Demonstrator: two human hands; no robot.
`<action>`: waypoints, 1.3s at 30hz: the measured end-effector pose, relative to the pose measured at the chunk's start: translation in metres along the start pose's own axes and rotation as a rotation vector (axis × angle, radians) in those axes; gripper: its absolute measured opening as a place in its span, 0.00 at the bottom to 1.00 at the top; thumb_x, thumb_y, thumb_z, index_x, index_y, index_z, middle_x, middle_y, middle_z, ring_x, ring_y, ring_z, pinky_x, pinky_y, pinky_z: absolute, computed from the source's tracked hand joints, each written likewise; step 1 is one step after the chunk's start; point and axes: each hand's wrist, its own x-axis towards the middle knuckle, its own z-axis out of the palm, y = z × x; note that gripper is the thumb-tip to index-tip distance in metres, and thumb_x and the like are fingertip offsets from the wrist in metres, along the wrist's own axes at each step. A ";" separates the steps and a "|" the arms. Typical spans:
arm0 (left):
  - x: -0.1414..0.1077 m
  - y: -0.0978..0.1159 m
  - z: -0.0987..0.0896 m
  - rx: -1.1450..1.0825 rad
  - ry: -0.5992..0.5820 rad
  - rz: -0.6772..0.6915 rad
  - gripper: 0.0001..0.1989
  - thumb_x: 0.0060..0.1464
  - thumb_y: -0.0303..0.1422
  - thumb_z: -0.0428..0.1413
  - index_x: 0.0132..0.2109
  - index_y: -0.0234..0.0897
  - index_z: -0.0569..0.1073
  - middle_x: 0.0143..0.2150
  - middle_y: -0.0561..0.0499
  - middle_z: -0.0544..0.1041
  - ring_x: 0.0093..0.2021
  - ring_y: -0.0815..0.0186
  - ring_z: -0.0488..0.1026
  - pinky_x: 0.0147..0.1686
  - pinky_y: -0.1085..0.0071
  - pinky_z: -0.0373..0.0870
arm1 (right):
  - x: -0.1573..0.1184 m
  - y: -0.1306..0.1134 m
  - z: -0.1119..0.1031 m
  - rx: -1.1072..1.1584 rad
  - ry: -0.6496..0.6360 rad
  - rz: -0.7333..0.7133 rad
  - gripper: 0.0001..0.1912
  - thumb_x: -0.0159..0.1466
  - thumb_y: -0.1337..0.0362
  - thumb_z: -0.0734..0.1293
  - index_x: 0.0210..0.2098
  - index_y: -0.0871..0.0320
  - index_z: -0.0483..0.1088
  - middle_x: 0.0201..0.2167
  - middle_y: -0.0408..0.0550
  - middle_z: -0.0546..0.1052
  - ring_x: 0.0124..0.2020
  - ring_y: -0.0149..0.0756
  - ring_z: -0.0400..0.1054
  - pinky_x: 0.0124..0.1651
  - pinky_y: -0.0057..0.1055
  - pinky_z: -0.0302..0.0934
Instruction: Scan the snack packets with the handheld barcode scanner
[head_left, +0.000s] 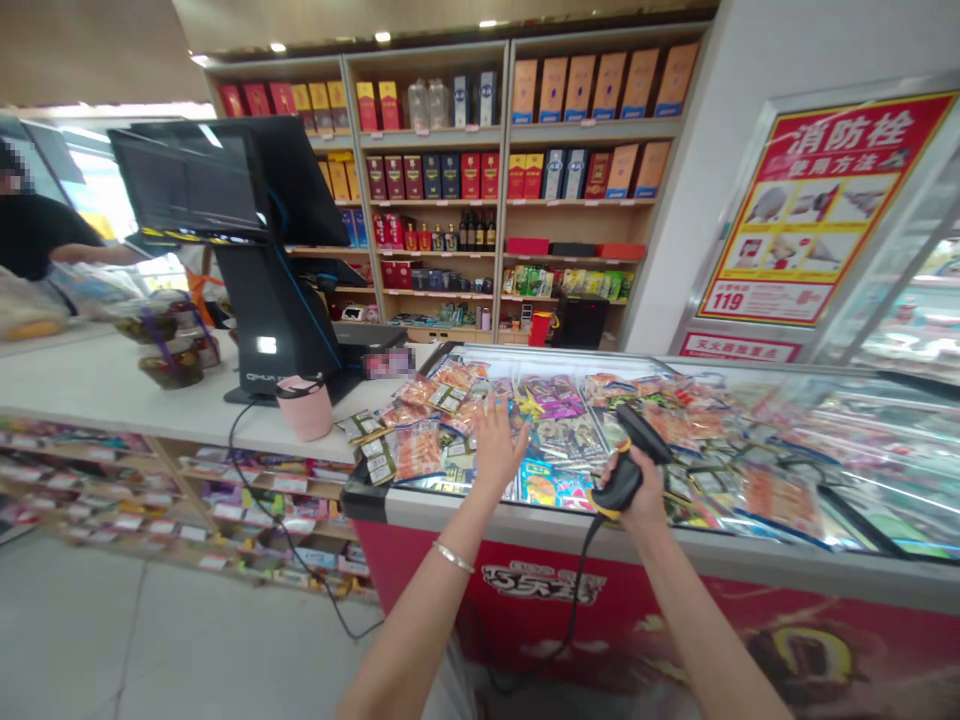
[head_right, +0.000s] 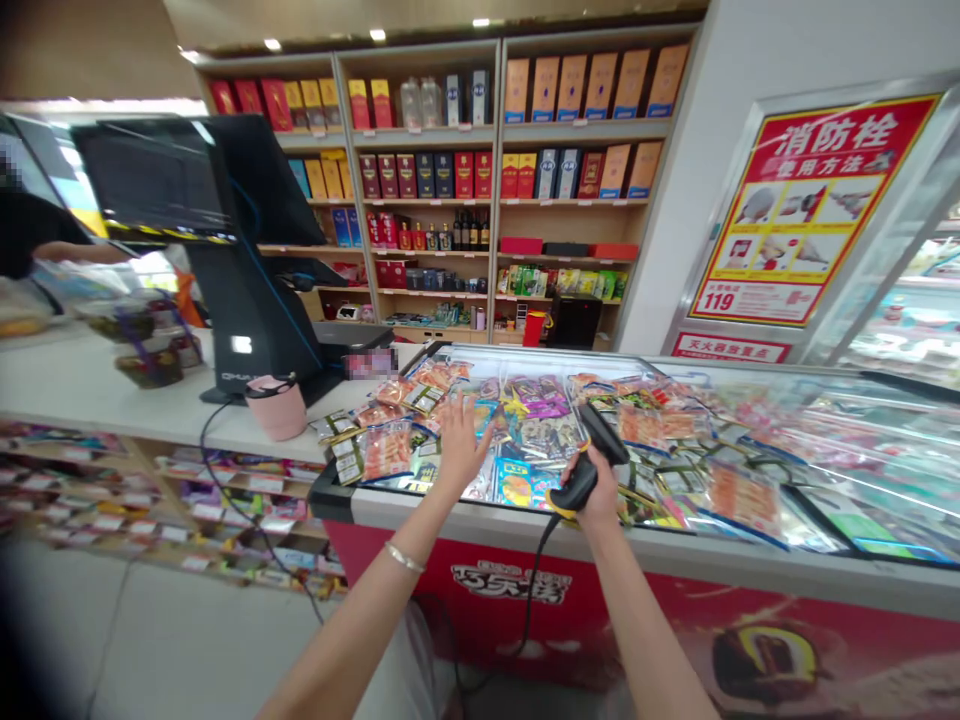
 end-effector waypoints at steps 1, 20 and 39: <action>0.001 0.012 0.010 -0.041 -0.037 0.032 0.31 0.60 0.44 0.46 0.66 0.35 0.54 0.69 0.39 0.50 0.70 0.49 0.37 0.65 0.47 0.40 | 0.005 -0.012 -0.011 -0.011 0.020 -0.022 0.14 0.50 0.55 0.71 0.30 0.55 0.66 0.17 0.38 0.68 0.14 0.29 0.62 0.15 0.26 0.59; -0.046 0.082 0.106 0.000 -0.588 0.275 0.42 0.43 0.58 0.57 0.58 0.34 0.65 0.52 0.39 0.69 0.56 0.47 0.61 0.58 0.50 0.54 | 0.023 -0.048 -0.119 -0.049 0.165 -0.013 0.16 0.49 0.54 0.71 0.30 0.56 0.65 0.16 0.37 0.68 0.13 0.29 0.61 0.14 0.26 0.60; 0.025 0.091 0.172 -0.387 -0.273 0.001 0.30 0.49 0.24 0.59 0.58 0.45 0.62 0.55 0.46 0.62 0.54 0.61 0.68 0.54 0.64 0.66 | 0.016 -0.056 -0.128 -0.205 -0.120 0.184 0.15 0.55 0.52 0.70 0.33 0.57 0.68 0.17 0.41 0.67 0.13 0.29 0.61 0.16 0.25 0.57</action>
